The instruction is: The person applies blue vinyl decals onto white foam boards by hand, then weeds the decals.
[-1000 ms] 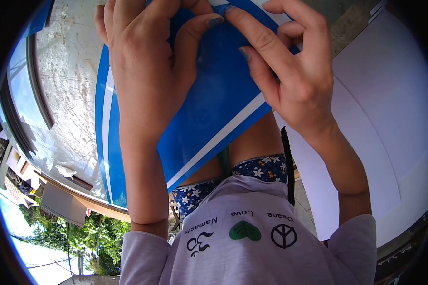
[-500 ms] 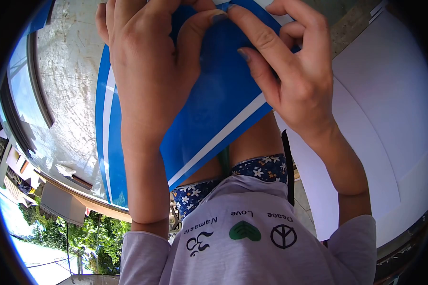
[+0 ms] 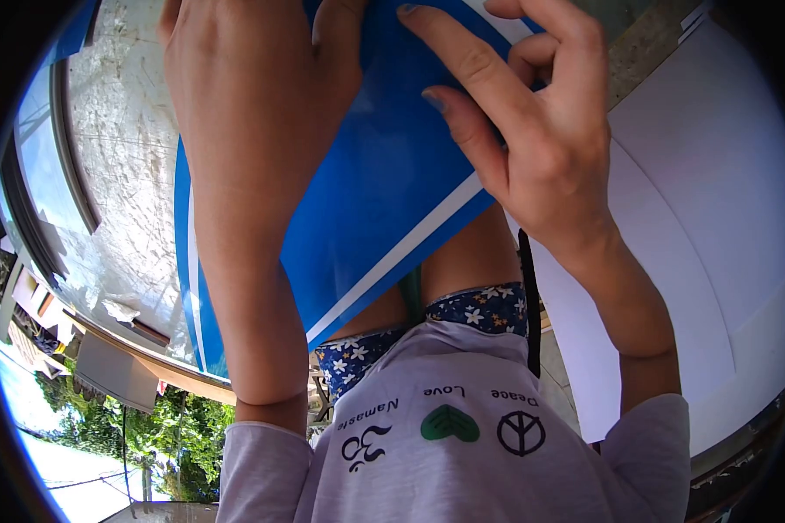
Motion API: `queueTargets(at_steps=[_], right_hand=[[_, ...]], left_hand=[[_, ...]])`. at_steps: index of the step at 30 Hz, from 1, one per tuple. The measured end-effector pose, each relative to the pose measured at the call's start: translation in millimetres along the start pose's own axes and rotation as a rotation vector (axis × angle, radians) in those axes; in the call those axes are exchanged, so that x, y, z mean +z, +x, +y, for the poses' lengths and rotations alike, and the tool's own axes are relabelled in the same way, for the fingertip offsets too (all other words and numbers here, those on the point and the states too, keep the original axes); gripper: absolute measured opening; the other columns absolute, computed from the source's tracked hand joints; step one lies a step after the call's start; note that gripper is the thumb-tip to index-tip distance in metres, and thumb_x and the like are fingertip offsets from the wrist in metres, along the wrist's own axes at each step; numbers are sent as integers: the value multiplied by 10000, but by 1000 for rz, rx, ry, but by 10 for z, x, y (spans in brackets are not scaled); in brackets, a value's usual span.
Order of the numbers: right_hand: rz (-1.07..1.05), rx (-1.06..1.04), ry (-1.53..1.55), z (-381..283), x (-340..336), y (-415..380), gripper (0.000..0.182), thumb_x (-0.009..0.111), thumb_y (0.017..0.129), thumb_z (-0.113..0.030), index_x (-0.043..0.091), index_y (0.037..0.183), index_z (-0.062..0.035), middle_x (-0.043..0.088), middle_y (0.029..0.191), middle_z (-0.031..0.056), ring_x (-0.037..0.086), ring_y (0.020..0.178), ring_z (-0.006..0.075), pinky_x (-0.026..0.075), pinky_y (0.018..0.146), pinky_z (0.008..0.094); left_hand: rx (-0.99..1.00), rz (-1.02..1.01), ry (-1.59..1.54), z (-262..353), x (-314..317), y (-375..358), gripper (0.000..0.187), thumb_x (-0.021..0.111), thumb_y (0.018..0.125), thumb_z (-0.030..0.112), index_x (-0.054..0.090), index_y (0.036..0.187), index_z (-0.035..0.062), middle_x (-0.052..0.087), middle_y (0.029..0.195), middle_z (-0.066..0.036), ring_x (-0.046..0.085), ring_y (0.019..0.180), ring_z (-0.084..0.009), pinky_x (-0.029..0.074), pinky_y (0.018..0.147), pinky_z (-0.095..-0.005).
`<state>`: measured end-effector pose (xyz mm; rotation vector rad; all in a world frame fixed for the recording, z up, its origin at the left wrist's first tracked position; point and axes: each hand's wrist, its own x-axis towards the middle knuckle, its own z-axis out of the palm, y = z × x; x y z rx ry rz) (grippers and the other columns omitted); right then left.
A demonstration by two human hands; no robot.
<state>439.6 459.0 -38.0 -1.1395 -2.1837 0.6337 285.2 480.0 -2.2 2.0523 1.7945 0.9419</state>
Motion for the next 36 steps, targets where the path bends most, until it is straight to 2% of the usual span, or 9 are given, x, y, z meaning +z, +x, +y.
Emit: queueTargets(at_steps=[3,10,15,21,24,29,32,34,36], right_hand=[[126,-273,-119,181,104,4,398,697,788,-107,621,1172,-35,442,1099,183,496,847,221,449,663,310],[-28,11,38,-48,-79,6,350,673,804,-79,624,1144,-8,424,1136,205,460,784,187,421,564,218],[-187,174,29,-216,-226,224,338,670,799,-63,625,1126,9,417,1143,210,477,798,196,440,583,243],[113,-365,-233,193,96,137,334,673,793,-81,618,1101,38,402,1151,225,525,861,238,483,656,303],[-52,-211,-221,-10,-141,213,317,638,830,-96,604,1121,26,401,1150,227,528,868,225,486,653,292],[80,284,939,64,-505,258,270,493,911,-86,516,1115,89,486,1093,149,522,838,133,459,697,262],[458,586,568,-77,-508,178,276,445,926,-91,471,1100,122,510,1066,125,519,787,107,442,701,239],[479,601,423,-177,-464,136,195,509,890,-51,531,1026,86,501,1075,113,499,749,92,427,671,226],[335,486,454,-142,-486,-44,134,524,864,4,573,975,62,482,1090,119,529,783,112,443,699,227]], left_hand=[[7,-1,-27,-40,-19,-2,89,611,718,-93,552,761,-42,553,969,-154,598,756,-212,486,681,-291],[-183,-125,-122,57,-119,95,86,618,716,-94,550,739,-46,544,994,-170,594,769,-218,487,692,-298],[8,-80,1,22,-93,61,76,613,711,-93,553,734,-53,540,996,-171,588,784,-230,480,729,-303],[-227,-196,-97,163,-183,184,66,610,709,-88,554,732,-61,536,999,-161,577,797,-234,469,738,-304],[-172,-207,-39,136,-178,160,72,615,711,-90,551,722,-59,536,991,-152,566,795,-224,464,738,-299],[-111,-195,36,-56,-139,90,98,615,733,-95,535,735,-39,531,972,-144,541,789,-193,455,731,-281],[-238,-268,-10,47,-199,140,107,613,742,-93,530,757,-27,523,950,-141,537,789,-185,453,720,-276],[-313,-295,-56,-35,-195,115,111,614,743,-91,530,768,-22,517,940,-138,537,791,-184,452,711,-275],[91,-252,-54,-474,-163,-41,166,634,859,79,631,1022,52,605,1017,-31,599,866,-118,464,765,-244]])
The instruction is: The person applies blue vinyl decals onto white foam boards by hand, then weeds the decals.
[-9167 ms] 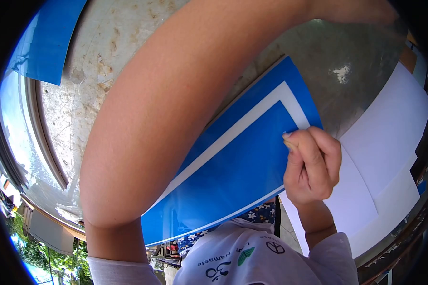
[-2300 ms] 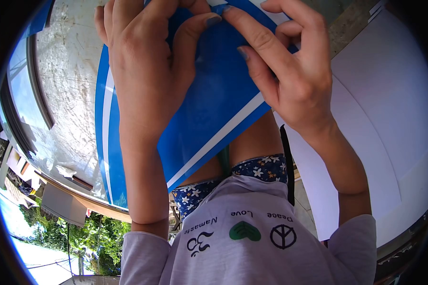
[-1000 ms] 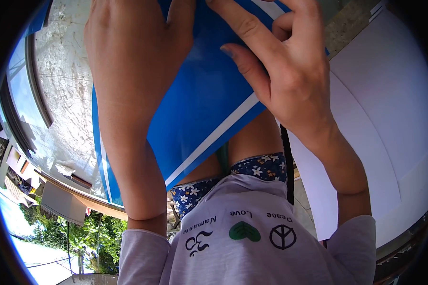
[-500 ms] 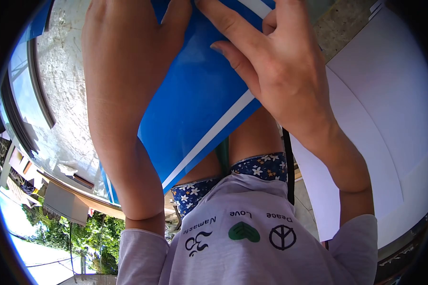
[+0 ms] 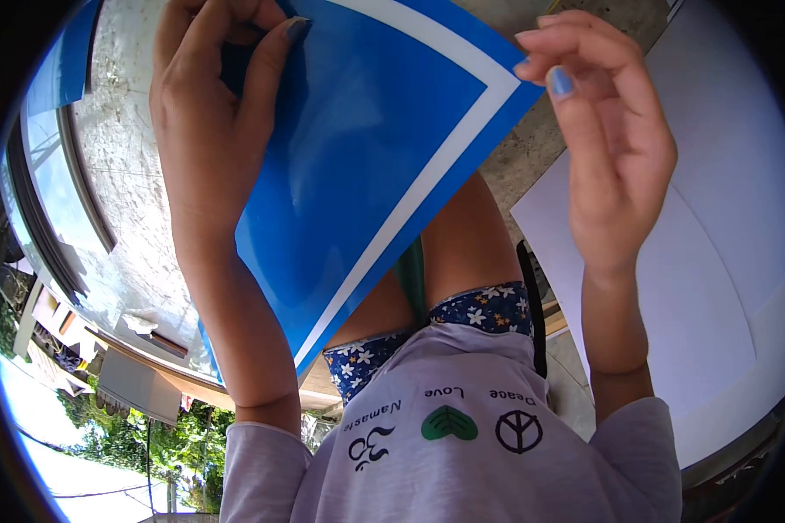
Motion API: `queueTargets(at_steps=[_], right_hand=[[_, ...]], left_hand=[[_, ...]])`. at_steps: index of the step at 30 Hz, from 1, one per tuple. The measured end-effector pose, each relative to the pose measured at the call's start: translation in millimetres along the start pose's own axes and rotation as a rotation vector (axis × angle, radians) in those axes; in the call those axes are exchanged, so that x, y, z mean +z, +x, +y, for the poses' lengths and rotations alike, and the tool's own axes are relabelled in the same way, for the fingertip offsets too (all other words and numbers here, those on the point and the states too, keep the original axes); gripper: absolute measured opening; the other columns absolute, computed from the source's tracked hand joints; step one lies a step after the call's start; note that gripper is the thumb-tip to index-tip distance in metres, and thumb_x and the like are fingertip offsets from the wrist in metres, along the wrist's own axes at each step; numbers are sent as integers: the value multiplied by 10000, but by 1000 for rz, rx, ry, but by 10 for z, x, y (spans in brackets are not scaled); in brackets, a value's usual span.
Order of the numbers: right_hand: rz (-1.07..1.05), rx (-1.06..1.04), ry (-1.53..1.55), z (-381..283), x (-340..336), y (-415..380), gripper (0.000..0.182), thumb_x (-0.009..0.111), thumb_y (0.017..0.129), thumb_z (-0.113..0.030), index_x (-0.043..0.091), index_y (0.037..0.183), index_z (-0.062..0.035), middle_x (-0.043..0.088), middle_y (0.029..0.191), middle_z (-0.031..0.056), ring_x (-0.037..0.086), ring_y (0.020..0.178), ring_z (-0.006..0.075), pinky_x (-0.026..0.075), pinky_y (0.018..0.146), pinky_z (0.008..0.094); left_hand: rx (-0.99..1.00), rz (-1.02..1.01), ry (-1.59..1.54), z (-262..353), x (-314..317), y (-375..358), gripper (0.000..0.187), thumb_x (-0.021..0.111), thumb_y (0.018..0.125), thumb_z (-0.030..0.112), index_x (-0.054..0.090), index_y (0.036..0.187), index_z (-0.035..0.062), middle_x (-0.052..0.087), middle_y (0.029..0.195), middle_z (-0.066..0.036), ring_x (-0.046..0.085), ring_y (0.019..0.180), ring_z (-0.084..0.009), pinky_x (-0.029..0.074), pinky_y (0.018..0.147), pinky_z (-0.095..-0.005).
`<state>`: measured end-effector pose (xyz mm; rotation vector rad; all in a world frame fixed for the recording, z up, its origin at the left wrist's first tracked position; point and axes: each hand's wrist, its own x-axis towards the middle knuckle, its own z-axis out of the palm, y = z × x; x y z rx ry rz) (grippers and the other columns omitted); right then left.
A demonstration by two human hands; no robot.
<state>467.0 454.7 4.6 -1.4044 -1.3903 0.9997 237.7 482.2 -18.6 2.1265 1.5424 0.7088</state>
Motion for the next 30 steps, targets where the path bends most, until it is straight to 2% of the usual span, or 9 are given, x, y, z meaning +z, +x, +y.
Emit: queueTargets(at_steps=[1,6,7,10,13,15,16,22,30], right_hand=[[-190,-72,49,55,-45,-72,124,519,850,47,595,948,49,467,1101,129,567,829,136,464,736,233],[-208,-340,-138,134,179,-188,231,553,794,97,617,1002,20,462,1137,137,591,813,148,487,736,252],[-204,-344,-292,62,180,-197,232,563,787,91,617,1002,20,457,1141,136,590,800,150,491,721,254],[-141,-335,-482,63,223,-250,231,591,766,87,627,984,17,446,1150,135,582,780,152,498,667,252],[-6,-337,-345,188,268,-324,224,600,755,100,638,957,11,436,1153,131,576,768,153,496,640,241],[84,-332,-330,268,309,-368,215,619,747,97,643,942,10,440,1148,130,573,760,153,490,632,242],[115,-333,-340,282,327,-373,213,627,744,93,643,939,10,443,1145,129,572,757,153,487,632,244],[154,-324,-390,231,479,-365,211,708,707,54,626,891,-8,453,1090,129,541,760,171,461,592,246],[341,-252,-489,158,674,-415,225,755,693,34,671,899,-2,529,970,95,553,766,164,452,565,229]], left_hand=[[8,-3,-1,0,-8,9,166,634,859,79,631,1022,52,605,1017,-31,599,866,-118,464,765,-244],[-39,-35,5,25,-74,69,145,622,857,64,644,1000,58,591,1027,-33,585,847,-115,476,788,-278],[-38,-35,7,30,-81,75,145,622,857,64,644,1000,58,591,1027,-33,585,847,-115,476,788,-278],[19,-56,34,43,-74,77,150,625,852,64,643,1001,60,597,1047,-41,583,846,-120,477,815,-289],[10,-22,37,37,-29,34,148,628,847,61,647,993,68,605,1064,-44,582,896,-143,469,841,-313],[210,53,120,46,10,6,147,644,834,63,651,980,83,598,1088,-51,577,957,-181,466,863,-337],[209,54,117,87,44,-18,147,644,834,63,651,980,83,598,1088,-51,577,957,-181,466,863,-337],[-37,62,38,291,-9,-225,289,674,799,32,578,1071,57,509,1168,-109,468,1166,-244,409,957,-371],[-163,44,29,364,34,-422,396,700,767,53,508,1113,23,443,1182,-150,423,1210,-335,345,1006,-457]])
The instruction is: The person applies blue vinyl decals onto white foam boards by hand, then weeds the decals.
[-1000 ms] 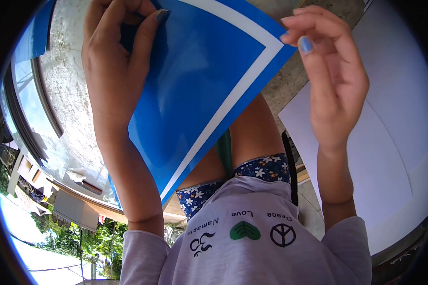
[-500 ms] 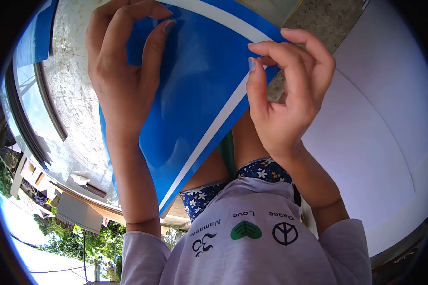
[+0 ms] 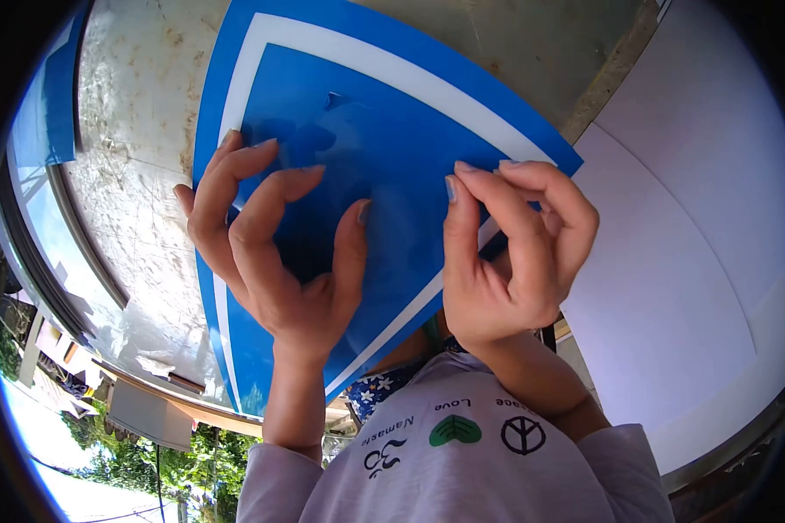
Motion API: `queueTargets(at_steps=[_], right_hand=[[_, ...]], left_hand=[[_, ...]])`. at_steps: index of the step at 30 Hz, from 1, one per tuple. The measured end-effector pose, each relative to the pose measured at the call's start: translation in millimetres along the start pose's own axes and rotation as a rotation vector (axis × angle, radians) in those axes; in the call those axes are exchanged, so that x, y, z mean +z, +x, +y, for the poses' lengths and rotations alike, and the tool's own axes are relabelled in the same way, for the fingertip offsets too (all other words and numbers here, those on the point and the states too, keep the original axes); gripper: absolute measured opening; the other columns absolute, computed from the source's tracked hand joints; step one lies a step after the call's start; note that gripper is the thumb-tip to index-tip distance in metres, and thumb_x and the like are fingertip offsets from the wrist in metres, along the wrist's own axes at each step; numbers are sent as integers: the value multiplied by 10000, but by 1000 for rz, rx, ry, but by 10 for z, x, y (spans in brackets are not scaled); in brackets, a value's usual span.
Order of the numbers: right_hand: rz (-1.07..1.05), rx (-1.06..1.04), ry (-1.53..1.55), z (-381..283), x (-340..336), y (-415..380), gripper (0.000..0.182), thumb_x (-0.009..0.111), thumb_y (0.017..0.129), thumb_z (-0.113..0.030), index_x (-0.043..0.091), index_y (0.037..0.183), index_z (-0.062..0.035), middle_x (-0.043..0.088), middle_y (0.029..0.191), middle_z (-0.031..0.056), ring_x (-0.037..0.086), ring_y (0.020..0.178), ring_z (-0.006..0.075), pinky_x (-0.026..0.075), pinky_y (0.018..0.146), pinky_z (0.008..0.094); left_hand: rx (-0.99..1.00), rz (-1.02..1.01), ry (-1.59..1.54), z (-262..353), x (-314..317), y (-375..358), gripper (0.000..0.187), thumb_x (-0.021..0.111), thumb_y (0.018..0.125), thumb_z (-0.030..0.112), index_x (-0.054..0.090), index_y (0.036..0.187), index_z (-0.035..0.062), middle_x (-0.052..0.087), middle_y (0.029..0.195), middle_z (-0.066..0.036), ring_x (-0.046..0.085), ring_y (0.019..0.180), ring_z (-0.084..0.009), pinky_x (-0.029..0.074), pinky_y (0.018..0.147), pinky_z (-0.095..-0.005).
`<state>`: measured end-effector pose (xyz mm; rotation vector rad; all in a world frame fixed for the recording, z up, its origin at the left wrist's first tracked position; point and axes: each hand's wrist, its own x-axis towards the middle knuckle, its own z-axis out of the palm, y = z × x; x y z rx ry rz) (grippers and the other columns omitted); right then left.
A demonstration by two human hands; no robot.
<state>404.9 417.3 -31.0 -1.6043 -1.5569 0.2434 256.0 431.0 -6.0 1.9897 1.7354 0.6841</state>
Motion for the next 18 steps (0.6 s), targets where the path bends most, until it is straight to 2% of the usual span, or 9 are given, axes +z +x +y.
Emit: queueTargets(at_steps=[2,3,4,7,9,18], right_hand=[[-26,2,-50,-20,-50,9,247,761,701,26,680,933,0,527,983,95,545,767,157,448,568,220],[-63,20,-79,-32,-72,16,242,758,707,24,682,936,-2,519,989,94,541,770,159,448,570,222],[-101,40,-108,-49,-99,18,237,755,713,22,685,939,-4,510,995,93,538,772,161,447,572,224],[-162,65,-124,-74,-165,45,280,755,692,38,684,961,-1,485,1005,94,527,777,160,428,554,231],[-232,93,-133,-60,-239,135,318,759,661,50,685,965,-6,474,1007,95,515,763,156,413,544,244],[-260,90,-188,-105,-240,162,276,752,679,36,686,941,-18,459,987,76,513,762,141,402,564,258]], left_hand=[[-4,-31,18,15,1,11,374,692,770,74,507,1091,27,450,1168,-149,415,1215,-348,292,1036,-489],[-16,-49,50,38,5,22,367,679,776,125,495,1084,48,457,1156,-142,404,1221,-369,215,1065,-530],[-14,-54,38,38,-2,30,367,679,776,125,495,1084,48,457,1156,-142,404,1221,-369,215,1065,-530],[7,-106,71,30,-21,56,360,649,777,200,469,1066,82,458,1133,-125,392,1223,-405,127,1082,-581],[21,-124,51,50,-8,107,353,644,775,204,464,1055,87,458,1123,-120,389,1224,-409,124,1083,-585],[8,-189,38,27,-68,99,342,629,767,215,442,1037,119,457,1079,-88,366,1246,-407,99,1098,-598]])
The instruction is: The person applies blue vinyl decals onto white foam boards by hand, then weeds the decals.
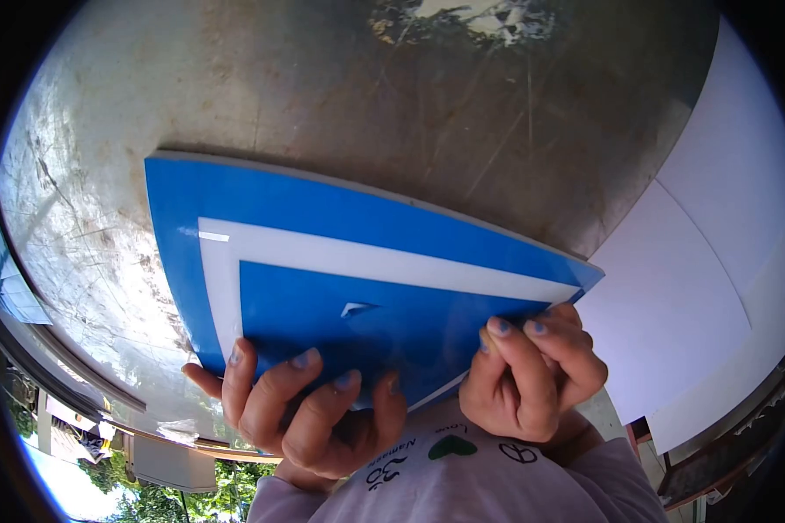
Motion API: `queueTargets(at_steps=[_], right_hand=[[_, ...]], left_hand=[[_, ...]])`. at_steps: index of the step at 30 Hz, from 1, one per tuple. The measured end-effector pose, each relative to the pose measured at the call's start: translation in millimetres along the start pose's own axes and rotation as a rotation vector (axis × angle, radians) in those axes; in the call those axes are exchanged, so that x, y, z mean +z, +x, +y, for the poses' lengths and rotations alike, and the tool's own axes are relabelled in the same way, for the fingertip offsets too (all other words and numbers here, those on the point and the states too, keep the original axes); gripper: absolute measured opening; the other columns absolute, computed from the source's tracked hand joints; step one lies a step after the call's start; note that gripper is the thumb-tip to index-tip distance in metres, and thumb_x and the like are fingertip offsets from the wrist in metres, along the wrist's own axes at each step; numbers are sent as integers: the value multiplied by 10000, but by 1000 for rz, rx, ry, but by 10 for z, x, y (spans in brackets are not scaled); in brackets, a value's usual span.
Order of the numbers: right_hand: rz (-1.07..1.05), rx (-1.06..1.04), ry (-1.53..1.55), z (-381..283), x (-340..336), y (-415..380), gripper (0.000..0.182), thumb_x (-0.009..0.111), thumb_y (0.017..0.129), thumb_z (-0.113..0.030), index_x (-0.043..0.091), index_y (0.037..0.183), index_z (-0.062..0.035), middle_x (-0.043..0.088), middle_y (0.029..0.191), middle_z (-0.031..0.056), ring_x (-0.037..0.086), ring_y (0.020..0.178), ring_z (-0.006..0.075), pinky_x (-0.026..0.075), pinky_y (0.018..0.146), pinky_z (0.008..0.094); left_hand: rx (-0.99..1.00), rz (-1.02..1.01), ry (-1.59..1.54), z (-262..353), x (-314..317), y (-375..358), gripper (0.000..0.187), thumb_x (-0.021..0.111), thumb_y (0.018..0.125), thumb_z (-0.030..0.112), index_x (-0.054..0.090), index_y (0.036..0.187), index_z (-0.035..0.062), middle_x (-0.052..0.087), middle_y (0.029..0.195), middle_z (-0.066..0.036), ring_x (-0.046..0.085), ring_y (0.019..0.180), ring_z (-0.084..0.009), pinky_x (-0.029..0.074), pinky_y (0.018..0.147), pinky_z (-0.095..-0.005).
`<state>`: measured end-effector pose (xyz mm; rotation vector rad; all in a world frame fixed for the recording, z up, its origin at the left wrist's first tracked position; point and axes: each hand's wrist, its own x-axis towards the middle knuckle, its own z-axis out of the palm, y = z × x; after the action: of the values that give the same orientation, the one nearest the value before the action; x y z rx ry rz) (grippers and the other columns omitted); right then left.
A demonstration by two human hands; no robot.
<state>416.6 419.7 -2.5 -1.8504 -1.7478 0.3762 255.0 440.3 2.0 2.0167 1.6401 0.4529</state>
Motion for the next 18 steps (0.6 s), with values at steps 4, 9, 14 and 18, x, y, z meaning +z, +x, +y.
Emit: queueTargets(at_steps=[4,9,14,18], right_hand=[[8,24,-59,-30,17,44,227,749,701,14,689,918,-16,459,983,79,519,741,135,400,565,264],[96,39,-79,-49,122,16,159,744,726,-20,692,876,-12,464,974,84,516,686,129,399,551,262],[118,53,-67,-51,146,-20,138,742,739,-41,691,864,-13,474,976,89,505,652,126,392,532,261],[57,35,-49,-36,98,-19,152,761,729,-72,698,862,-33,480,984,83,505,681,129,391,555,256]], left_hand=[[-7,4,-9,3,7,-3,348,632,763,213,438,1037,121,457,1074,-85,366,1246,-406,91,1099,-596],[-11,10,-14,-19,15,-26,362,637,749,208,436,1038,122,458,1070,-80,361,1247,-396,71,1103,-588],[-14,28,-18,-35,36,-44,375,641,739,208,437,1042,123,462,1074,-82,363,1243,-395,72,1105,-581],[-12,30,-10,-40,36,-44,389,641,736,209,438,1056,118,470,1069,-87,367,1240,-402,80,1105,-572]])
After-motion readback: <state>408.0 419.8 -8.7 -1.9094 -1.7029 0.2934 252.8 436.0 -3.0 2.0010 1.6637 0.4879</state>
